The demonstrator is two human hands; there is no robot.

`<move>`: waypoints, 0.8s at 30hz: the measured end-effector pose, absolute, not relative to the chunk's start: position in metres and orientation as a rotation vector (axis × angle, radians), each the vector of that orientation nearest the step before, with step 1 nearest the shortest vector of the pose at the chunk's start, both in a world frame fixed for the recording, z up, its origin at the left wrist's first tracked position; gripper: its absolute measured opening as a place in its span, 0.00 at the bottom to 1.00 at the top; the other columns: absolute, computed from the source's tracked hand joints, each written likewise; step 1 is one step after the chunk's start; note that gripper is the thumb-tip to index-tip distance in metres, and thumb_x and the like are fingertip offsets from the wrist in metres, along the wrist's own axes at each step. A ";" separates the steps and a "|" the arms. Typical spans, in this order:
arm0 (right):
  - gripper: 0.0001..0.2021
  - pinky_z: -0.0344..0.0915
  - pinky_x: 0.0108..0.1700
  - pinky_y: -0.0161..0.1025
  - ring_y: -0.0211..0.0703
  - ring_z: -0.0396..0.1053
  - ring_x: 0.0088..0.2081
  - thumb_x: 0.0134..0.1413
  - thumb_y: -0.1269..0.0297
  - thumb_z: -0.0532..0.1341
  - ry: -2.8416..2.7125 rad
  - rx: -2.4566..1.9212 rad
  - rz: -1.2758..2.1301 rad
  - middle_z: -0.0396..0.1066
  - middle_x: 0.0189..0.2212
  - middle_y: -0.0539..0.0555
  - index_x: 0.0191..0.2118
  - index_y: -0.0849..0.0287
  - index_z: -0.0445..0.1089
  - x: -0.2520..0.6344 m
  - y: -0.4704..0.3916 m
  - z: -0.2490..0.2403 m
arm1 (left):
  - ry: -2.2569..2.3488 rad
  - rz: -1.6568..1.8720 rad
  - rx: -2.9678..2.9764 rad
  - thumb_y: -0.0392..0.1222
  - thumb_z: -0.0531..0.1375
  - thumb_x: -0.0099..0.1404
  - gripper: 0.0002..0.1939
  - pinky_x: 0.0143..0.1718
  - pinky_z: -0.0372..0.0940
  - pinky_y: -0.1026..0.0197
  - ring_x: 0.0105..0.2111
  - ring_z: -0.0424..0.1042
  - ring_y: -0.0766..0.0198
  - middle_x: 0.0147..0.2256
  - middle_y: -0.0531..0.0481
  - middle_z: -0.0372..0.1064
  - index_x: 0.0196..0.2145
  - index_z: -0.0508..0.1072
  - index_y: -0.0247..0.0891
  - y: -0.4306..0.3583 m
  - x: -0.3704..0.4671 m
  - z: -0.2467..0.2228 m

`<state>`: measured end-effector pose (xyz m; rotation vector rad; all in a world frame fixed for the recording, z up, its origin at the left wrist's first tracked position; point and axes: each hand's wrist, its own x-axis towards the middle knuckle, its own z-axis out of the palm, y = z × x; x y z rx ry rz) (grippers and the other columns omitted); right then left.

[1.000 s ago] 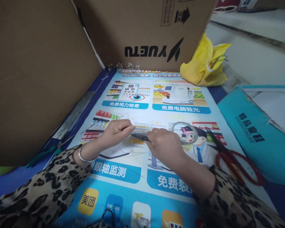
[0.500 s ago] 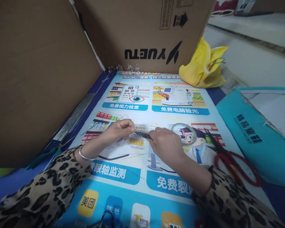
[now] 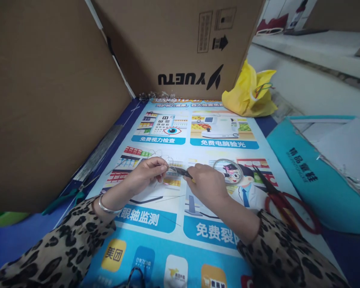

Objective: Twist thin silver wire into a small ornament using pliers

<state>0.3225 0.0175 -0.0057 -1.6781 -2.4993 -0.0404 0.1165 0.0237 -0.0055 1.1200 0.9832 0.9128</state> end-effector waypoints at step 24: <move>0.11 0.48 0.32 0.37 0.42 0.64 0.33 0.57 0.60 0.53 -2.599 -1.465 -0.177 0.68 0.29 0.52 0.33 0.57 0.70 0.328 0.009 -0.016 | 1.120 0.827 1.110 0.48 0.60 0.58 0.14 0.19 0.56 0.69 0.17 0.63 0.73 0.18 0.54 0.67 0.34 0.69 0.33 0.015 0.124 -0.020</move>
